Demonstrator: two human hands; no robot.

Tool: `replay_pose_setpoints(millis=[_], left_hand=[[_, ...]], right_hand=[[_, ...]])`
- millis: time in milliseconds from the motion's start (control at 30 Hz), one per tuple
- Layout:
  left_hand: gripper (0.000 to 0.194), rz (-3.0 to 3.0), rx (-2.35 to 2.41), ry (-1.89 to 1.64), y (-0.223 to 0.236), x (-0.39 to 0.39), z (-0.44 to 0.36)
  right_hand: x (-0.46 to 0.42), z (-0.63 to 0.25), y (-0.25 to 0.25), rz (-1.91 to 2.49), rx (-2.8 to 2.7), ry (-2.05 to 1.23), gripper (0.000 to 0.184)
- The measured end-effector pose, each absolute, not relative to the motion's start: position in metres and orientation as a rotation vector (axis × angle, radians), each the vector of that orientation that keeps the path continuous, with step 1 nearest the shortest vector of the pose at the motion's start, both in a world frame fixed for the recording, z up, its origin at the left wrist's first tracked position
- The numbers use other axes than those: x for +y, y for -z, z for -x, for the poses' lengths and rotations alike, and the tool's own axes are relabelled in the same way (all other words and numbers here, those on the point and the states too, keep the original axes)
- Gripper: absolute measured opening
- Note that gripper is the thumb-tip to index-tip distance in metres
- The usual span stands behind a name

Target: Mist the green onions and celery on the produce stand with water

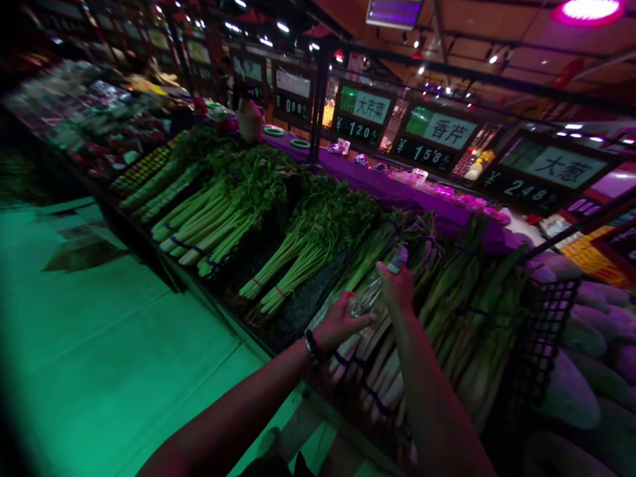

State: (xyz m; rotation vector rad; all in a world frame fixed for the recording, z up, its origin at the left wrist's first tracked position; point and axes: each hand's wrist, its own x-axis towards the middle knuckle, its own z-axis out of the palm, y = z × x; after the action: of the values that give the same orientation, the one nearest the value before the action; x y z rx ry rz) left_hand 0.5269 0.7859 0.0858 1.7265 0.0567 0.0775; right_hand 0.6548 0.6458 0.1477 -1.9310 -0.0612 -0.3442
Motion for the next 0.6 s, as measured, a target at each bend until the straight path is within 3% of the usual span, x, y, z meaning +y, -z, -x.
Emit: replay_pose_setpoints(millis=[100, 267, 400, 600], left_hand=[[0.076, -1.725, 0.075, -0.059, -0.074, 0.809, -0.509], [0.083, -1.777, 0.177, 0.055, -0.055, 0.838, -0.451], [0.071, -1.818, 0.253, 0.119, -0.038, 0.852, -0.398], [0.070, -1.632, 0.367, 0.266, -0.009, 0.862, -0.326]], right_hand=[[0.670, -0.648, -0.129, 1.959, -0.104, 0.243, 0.052], [0.699, -0.595, -0.082, 1.974, -0.045, 0.143, 0.046], [0.713, -0.538, -0.051, 1.990, -0.012, 0.051, 0.048], [0.728, -0.468, -0.012, 1.970, 0.047, -0.180, 0.051]])
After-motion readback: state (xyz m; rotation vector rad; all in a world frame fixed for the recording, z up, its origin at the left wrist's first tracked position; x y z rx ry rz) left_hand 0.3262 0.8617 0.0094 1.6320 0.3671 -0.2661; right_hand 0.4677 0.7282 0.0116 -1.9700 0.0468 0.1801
